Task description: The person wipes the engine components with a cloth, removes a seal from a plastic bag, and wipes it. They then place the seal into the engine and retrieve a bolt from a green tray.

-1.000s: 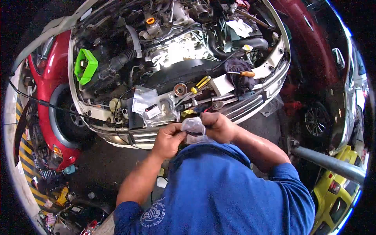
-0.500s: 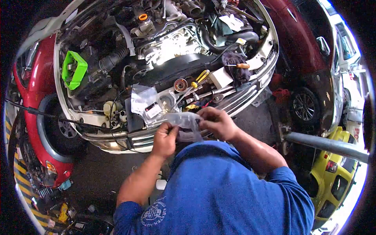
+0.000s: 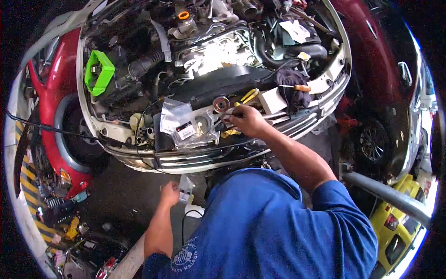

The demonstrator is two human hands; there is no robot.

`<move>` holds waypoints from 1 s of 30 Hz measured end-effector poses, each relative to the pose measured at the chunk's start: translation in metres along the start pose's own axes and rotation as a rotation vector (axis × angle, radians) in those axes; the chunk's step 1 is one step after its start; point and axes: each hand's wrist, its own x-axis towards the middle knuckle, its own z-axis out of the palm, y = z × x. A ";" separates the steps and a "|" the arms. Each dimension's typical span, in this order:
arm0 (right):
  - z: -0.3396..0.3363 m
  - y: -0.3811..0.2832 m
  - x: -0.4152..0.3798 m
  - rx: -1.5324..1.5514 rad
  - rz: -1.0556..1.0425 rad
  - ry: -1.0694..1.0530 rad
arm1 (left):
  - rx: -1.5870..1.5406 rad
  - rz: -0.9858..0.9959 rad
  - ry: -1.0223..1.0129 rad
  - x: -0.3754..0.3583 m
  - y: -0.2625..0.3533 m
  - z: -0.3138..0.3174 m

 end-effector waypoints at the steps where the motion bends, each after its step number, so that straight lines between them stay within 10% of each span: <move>1: 0.000 0.002 0.002 -0.161 -0.066 0.039 | -0.003 -0.060 0.044 -0.013 0.003 0.004; 10: 0.020 -0.032 0.031 -0.319 -0.114 -0.032 | 0.159 -0.359 0.148 -0.059 -0.045 0.054; 30: -0.046 -0.034 0.014 -0.472 -0.201 -0.159 | -0.187 0.505 0.382 0.049 0.212 -0.072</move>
